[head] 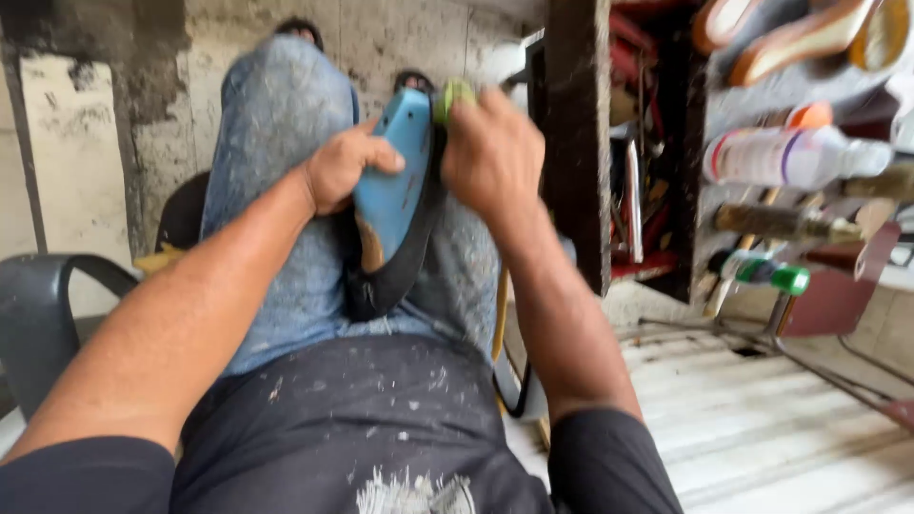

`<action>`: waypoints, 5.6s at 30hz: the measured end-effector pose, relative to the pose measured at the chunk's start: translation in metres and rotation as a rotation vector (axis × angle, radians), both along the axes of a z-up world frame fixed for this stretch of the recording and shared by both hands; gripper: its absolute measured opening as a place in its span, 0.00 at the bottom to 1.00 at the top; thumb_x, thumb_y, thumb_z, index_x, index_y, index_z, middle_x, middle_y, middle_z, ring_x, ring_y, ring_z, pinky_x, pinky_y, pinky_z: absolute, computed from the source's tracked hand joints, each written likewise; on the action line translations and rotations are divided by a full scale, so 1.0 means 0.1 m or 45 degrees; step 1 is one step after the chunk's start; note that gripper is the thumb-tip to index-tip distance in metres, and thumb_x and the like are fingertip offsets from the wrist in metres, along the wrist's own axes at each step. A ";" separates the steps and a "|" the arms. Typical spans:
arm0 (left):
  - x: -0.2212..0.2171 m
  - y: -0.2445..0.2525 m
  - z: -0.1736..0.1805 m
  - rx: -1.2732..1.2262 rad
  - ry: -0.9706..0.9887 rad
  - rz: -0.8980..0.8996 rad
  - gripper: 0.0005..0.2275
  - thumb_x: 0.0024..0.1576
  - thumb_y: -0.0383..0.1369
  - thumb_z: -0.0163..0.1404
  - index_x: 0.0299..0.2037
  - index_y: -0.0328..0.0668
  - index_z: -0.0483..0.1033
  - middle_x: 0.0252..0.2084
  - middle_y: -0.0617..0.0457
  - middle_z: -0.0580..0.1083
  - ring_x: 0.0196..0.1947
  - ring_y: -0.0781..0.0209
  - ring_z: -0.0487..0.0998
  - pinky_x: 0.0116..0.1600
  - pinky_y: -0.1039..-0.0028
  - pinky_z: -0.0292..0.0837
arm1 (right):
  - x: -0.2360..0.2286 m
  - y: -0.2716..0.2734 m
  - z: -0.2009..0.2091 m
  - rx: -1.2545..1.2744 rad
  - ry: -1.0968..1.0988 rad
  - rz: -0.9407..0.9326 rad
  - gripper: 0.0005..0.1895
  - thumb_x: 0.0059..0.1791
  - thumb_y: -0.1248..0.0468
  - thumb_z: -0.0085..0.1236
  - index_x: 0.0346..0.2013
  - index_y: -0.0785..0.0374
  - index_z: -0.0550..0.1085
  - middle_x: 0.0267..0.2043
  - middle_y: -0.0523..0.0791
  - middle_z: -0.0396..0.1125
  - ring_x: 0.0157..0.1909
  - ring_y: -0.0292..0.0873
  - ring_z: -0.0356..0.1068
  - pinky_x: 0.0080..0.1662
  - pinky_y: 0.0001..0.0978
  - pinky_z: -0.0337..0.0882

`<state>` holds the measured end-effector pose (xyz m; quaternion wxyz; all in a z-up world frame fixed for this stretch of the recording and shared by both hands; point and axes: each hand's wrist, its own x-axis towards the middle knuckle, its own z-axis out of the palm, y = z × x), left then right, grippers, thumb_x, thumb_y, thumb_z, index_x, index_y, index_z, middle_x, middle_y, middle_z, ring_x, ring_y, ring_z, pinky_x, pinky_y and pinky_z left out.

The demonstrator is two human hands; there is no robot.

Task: The person cleans a black slip-on shoe with a blue sole using a green cloth. They hold the shoe on their lap and wipe the exterior surfaces, occasionally reaching for a bottle to apply liquid to the cloth before continuing to scrub the shoe.

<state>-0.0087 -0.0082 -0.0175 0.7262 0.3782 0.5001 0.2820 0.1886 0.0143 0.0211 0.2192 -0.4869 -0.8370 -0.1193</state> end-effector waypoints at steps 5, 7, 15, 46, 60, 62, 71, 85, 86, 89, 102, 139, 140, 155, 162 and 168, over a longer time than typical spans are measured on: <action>-0.06 0.15 -0.21 0.008 -0.014 -0.043 0.26 0.42 0.38 0.58 0.55 0.47 0.77 0.35 0.42 0.76 0.35 0.48 0.80 0.43 0.57 0.77 | -0.07 -0.15 0.11 -0.007 -0.114 -0.065 0.02 0.47 0.59 0.50 0.30 0.45 0.68 0.29 0.38 0.57 0.25 0.46 0.64 0.27 0.38 0.66; -0.08 0.02 -0.26 -0.047 -0.051 -0.058 0.24 0.42 0.38 0.57 0.53 0.49 0.78 0.33 0.41 0.76 0.33 0.49 0.80 0.39 0.57 0.78 | -0.09 -0.10 0.02 -0.135 -0.100 -0.078 0.03 0.48 0.59 0.48 0.29 0.44 0.69 0.29 0.37 0.56 0.25 0.46 0.64 0.27 0.36 0.66; -0.06 0.11 -0.18 -0.110 -0.251 0.005 0.23 0.42 0.32 0.56 0.52 0.53 0.77 0.27 0.47 0.74 0.26 0.54 0.78 0.30 0.65 0.78 | -0.02 0.17 -0.05 -0.416 0.062 -0.030 0.07 0.50 0.56 0.49 0.27 0.50 0.68 0.27 0.43 0.59 0.27 0.59 0.68 0.30 0.54 0.68; -0.13 0.17 -0.36 -0.581 -0.660 -0.007 0.19 0.39 0.35 0.50 0.40 0.33 0.76 0.30 0.44 0.77 0.26 0.49 0.78 0.33 0.62 0.77 | -0.15 -1.42 -0.19 -0.511 0.565 0.033 0.06 0.54 0.66 0.50 0.39 0.59 0.76 0.31 0.49 0.69 0.31 0.55 0.67 0.37 0.45 0.65; 0.00 0.01 -0.37 -0.401 -0.506 0.176 0.18 0.40 0.28 0.55 0.43 0.47 0.75 0.31 0.42 0.77 0.32 0.44 0.84 0.44 0.50 0.81 | 0.07 -0.26 -0.33 -0.235 0.519 -0.371 0.14 0.52 0.56 0.54 0.26 0.56 0.65 0.24 0.49 0.60 0.29 0.61 0.68 0.31 0.55 0.65; 0.00 -0.01 -0.37 -0.375 -0.443 0.162 0.23 0.39 0.30 0.55 0.48 0.47 0.75 0.33 0.43 0.77 0.34 0.43 0.83 0.46 0.49 0.79 | 0.06 -0.11 -0.16 -0.570 0.529 -0.507 0.12 0.50 0.53 0.53 0.27 0.56 0.68 0.28 0.50 0.66 0.35 0.62 0.70 0.37 0.56 0.68; -0.03 0.04 -0.17 -0.233 -0.324 0.007 0.17 0.40 0.31 0.56 0.42 0.48 0.73 0.26 0.48 0.74 0.28 0.53 0.80 0.37 0.60 0.80 | 0.09 0.18 -0.17 -0.861 0.313 -0.495 0.10 0.48 0.50 0.53 0.28 0.49 0.72 0.27 0.48 0.68 0.38 0.60 0.72 0.39 0.57 0.70; -0.03 -0.03 -0.28 -0.280 -0.446 0.062 0.19 0.42 0.35 0.58 0.46 0.50 0.78 0.28 0.46 0.75 0.29 0.52 0.80 0.37 0.59 0.81 | -0.14 -0.64 -0.17 -0.123 0.484 0.148 0.05 0.48 0.67 0.49 0.28 0.54 0.70 0.26 0.38 0.55 0.25 0.47 0.61 0.26 0.37 0.62; -0.03 -0.04 -0.45 -0.370 -0.449 0.125 0.20 0.43 0.36 0.58 0.48 0.51 0.77 0.30 0.47 0.75 0.30 0.52 0.80 0.39 0.59 0.80 | -0.21 -0.91 -0.17 -0.304 0.490 0.214 0.07 0.49 0.65 0.47 0.26 0.55 0.67 0.25 0.41 0.53 0.25 0.50 0.60 0.27 0.42 0.61; -0.08 0.01 -0.21 -0.440 -0.487 0.253 0.20 0.42 0.38 0.58 0.48 0.51 0.77 0.32 0.47 0.75 0.33 0.53 0.79 0.45 0.60 0.78 | -0.04 -1.42 0.00 -0.789 0.608 0.433 0.06 0.47 0.66 0.49 0.25 0.57 0.68 0.23 0.45 0.54 0.23 0.55 0.61 0.27 0.48 0.63; -0.60 -0.62 0.90 1.018 -0.343 0.131 0.52 0.46 0.28 0.64 0.75 0.49 0.36 0.70 0.34 0.59 0.74 0.38 0.63 0.80 0.45 0.63 | 0.19 -0.90 0.47 -0.993 1.564 -0.351 0.10 0.52 0.71 0.47 0.43 0.64 0.77 0.36 0.43 0.66 0.28 0.39 0.68 0.23 0.30 0.76; 0.24 -0.94 1.49 1.353 0.480 0.064 0.54 0.30 0.43 0.73 0.67 0.32 0.54 0.60 0.38 0.64 0.61 0.41 0.67 0.66 0.57 0.64 | 0.10 -1.07 1.68 -0.196 0.558 0.407 0.13 0.58 0.66 0.44 0.35 0.74 0.72 0.23 0.49 0.49 0.24 0.49 0.49 0.29 0.44 0.47; 0.30 -0.90 1.53 1.401 0.455 0.033 0.55 0.29 0.44 0.73 0.68 0.32 0.54 0.60 0.37 0.64 0.60 0.40 0.67 0.66 0.58 0.65 | 0.16 -1.03 1.75 -0.216 0.541 0.374 0.13 0.57 0.66 0.43 0.36 0.73 0.73 0.25 0.49 0.53 0.25 0.49 0.51 0.30 0.43 0.50; 0.69 -0.26 1.81 1.244 0.526 -0.148 0.54 0.34 0.52 0.65 0.71 0.40 0.53 0.49 0.44 0.63 0.48 0.45 0.67 0.53 0.54 0.69 | 0.48 -0.73 1.94 -0.093 0.452 0.469 0.10 0.53 0.75 0.45 0.36 0.71 0.77 0.30 0.52 0.66 0.28 0.47 0.60 0.31 0.38 0.58; 0.50 -0.36 1.74 1.241 0.510 -0.127 0.51 0.32 0.50 0.68 0.68 0.46 0.55 0.50 0.43 0.63 0.47 0.44 0.68 0.48 0.53 0.69 | 0.39 -0.97 1.22 -0.179 1.143 0.112 0.08 0.55 0.64 0.55 0.39 0.66 0.76 0.34 0.44 0.64 0.36 0.40 0.62 0.41 0.32 0.63; 0.21 -0.40 1.55 1.211 0.532 -0.001 0.59 0.29 0.60 0.74 0.66 0.34 0.54 0.61 0.39 0.63 0.62 0.41 0.66 0.64 0.52 0.64 | 0.08 -1.11 1.10 -0.286 1.072 0.298 0.18 0.57 0.58 0.47 0.34 0.71 0.74 0.29 0.48 0.64 0.31 0.46 0.59 0.36 0.39 0.59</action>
